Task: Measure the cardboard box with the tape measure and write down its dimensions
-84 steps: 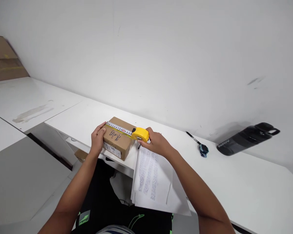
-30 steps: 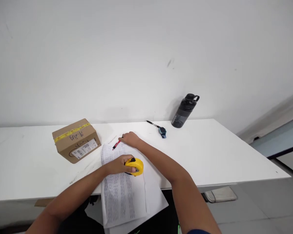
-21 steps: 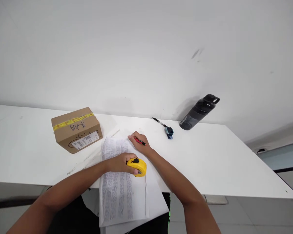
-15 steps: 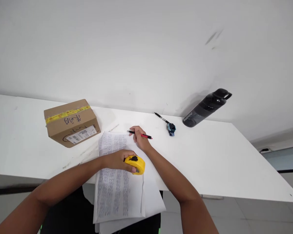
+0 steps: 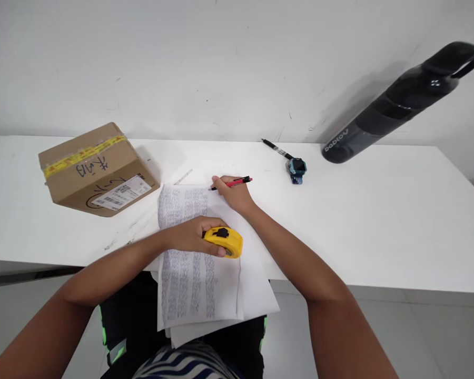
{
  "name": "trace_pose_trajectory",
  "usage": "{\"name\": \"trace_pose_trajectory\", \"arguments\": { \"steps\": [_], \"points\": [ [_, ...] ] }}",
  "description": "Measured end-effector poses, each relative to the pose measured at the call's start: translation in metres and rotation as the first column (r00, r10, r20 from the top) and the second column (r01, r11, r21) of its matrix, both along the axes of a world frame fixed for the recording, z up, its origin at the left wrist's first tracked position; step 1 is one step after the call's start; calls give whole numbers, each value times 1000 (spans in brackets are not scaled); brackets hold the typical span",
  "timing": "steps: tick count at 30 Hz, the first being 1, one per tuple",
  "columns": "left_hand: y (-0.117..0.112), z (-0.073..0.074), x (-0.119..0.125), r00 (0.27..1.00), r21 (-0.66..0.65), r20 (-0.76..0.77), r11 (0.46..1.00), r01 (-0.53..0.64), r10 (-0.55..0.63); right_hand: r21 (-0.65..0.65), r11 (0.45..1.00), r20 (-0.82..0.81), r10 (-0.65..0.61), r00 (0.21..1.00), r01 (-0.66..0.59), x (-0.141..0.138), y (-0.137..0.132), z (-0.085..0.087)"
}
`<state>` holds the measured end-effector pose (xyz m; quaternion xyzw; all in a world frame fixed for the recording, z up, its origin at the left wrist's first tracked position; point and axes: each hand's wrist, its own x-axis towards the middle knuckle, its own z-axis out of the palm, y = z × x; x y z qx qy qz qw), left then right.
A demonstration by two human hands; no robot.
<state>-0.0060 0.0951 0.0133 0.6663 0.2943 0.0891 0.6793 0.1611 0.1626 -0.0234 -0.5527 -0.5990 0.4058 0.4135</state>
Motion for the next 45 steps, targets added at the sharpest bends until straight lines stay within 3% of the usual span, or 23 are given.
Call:
{"name": "trace_pose_trajectory", "arguments": {
  "steps": [14,23,29,35,45],
  "points": [
    [-1,-4,-2,1000,12,19,1000,14,-14,8,1000,-9,-23,1000,23,0,-1,3],
    [0,-1,-2,986,130,117,986,107,-122,14,1000,15,9,1000,-9,1,-1,0],
    [0,-7,-1,980,62,149,990,124,-132,53,998,30,-33,999,31,4,-2,-4],
    [7,-13,-2,978,-75,205,996,51,-34,95,993,-10,-70,998,70,5,-2,-7],
    [11,-15,-3,976,-114,214,992,52,-26,89,995,6,-51,999,50,6,-2,-6]
  ]
}}
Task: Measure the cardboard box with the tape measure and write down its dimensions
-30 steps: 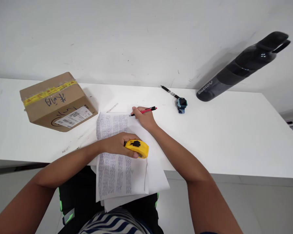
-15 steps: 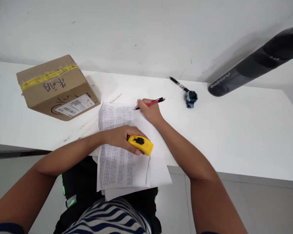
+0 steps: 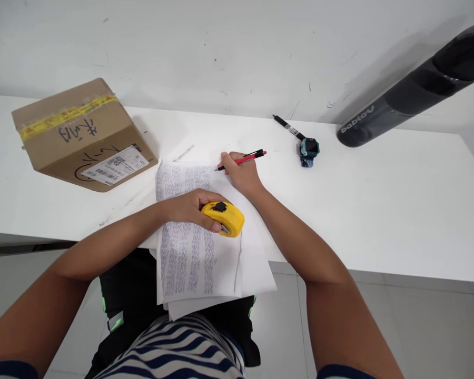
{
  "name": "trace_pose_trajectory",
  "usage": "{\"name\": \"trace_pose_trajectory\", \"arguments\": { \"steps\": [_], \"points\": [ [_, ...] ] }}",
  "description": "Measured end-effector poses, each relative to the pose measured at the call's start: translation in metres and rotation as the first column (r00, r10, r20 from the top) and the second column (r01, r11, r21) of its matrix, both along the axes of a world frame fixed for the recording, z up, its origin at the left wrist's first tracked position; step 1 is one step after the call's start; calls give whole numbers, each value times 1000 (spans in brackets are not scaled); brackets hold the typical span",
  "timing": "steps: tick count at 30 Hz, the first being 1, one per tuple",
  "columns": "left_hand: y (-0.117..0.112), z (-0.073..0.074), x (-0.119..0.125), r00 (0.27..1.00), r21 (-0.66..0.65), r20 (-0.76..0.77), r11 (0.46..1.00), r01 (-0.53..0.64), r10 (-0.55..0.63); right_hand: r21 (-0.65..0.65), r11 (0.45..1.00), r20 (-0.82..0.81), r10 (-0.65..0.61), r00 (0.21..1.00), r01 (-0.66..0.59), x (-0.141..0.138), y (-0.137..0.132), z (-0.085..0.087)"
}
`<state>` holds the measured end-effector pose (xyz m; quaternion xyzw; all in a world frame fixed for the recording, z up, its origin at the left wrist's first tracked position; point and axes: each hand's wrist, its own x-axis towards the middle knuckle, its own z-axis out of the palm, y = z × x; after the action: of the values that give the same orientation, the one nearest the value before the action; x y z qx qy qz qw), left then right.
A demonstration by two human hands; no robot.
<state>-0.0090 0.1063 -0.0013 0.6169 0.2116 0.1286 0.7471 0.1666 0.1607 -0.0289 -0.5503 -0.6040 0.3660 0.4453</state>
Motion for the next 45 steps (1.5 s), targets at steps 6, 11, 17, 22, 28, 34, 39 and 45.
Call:
{"name": "trace_pose_trajectory", "arguments": {
  "steps": [6,11,17,22,28,34,39,45],
  "points": [
    [-1,1,0,1000,-13,-6,1000,-7,7,30,999,-13,-34,999,34,-1,-2,-1],
    [-1,1,0,1000,5,-4,1000,12,-12,43,999,-12,-20,1000,20,-2,-3,1],
    [-2,0,0,1000,7,-18,1000,-5,5,45,999,31,4,999,-5,-1,-4,3],
    [-2,2,0,1000,18,3,1000,18,-18,69,997,36,-22,999,19,-3,-7,2],
    [0,1,0,999,26,-28,999,24,-23,117,992,13,-58,998,56,-4,-10,2],
    [1,0,-1,1000,3,-14,1000,-9,9,67,997,15,-44,999,43,-3,-8,2],
    [2,1,-4,999,2,-37,1000,2,-2,53,999,43,4,999,-6,-5,-7,2],
    [0,2,-8,997,-62,-16,995,-79,78,308,951,138,-79,987,33,-10,-6,-4]
  ]
}}
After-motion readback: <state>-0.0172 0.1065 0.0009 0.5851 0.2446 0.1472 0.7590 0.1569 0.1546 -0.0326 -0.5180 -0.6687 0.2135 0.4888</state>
